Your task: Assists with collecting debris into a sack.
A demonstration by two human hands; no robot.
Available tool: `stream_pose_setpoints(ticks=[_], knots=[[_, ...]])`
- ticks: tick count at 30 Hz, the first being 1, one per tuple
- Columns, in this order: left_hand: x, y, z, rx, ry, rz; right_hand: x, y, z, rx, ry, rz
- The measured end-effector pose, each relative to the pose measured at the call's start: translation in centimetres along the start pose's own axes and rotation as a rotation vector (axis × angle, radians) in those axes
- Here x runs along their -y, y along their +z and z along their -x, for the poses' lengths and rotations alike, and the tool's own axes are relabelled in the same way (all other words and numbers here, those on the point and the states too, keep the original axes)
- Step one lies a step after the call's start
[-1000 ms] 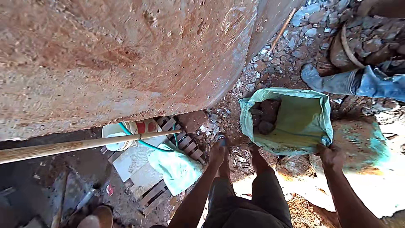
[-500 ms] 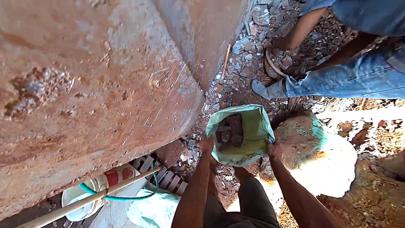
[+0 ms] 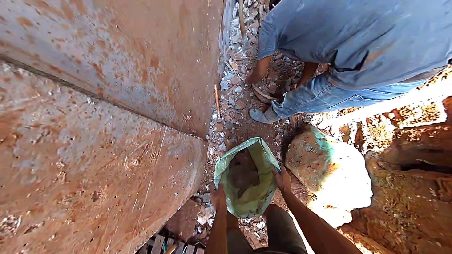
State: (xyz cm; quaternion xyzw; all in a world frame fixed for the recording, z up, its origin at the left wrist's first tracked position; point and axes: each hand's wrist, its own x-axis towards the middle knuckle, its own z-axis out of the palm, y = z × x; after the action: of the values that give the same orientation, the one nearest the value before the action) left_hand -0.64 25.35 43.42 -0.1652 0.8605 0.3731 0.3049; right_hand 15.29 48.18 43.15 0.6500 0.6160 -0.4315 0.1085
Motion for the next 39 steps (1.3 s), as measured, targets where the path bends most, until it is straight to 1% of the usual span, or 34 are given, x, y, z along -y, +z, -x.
stream_pose_setpoints(ticks=[3, 7, 10, 13, 15, 17, 21, 24, 28, 31, 36, 39], knots=[[-0.7, -0.9, -0.7, 0.039, 0.084, -0.06, 0.2, 1.0, 0.7, -0.075, -0.023, -0.049], [-1.3, -2.4, -1.5, 0.102, 0.037, -0.064, -0.1, 2.0, 1.9, -0.157, 0.062, -0.074], [-1.1, -3.0, -2.9, 0.142, 0.059, -0.052, 0.0, 3.2, 1.8, -0.203, 0.108, -0.165], [-1.4, -3.5, -3.7, 0.181, 0.084, -0.12, 0.6, 3.6, 1.9, -0.238, 0.165, -0.177], [-2.1, -3.7, -4.1, 0.219, 0.05, -0.16, 1.0, 3.9, 1.9, -0.263, 0.17, -0.175], [-2.0, -3.4, -4.6, 0.221, 0.014, -0.161, 0.9, 4.3, 2.0, -0.278, 0.178, -0.163], [-1.5, -2.5, -5.1, 0.182, 0.014, -0.093, 1.0, 4.7, 2.0, -0.268, 0.202, -0.124], [-1.6, -2.4, -4.7, 0.17, 0.057, -0.107, 1.4, 4.7, 1.8, -0.267, 0.222, -0.053], [-1.9, -2.4, -4.1, 0.165, 0.074, -0.12, 2.9, 3.8, 0.9, -0.216, 0.248, 0.077], [-2.1, -2.2, -3.7, 0.153, 0.083, -0.1, 2.9, 2.8, 0.7, -0.216, 0.246, 0.112], [-2.9, -1.8, -3.5, 0.065, 0.079, -0.087, 0.7, 1.7, 0.0, -0.177, 0.137, 0.028], [-3.0, -1.5, -3.8, 0.077, 0.074, -0.054, 0.0, 1.3, 0.1, -0.133, 0.109, -0.03]])
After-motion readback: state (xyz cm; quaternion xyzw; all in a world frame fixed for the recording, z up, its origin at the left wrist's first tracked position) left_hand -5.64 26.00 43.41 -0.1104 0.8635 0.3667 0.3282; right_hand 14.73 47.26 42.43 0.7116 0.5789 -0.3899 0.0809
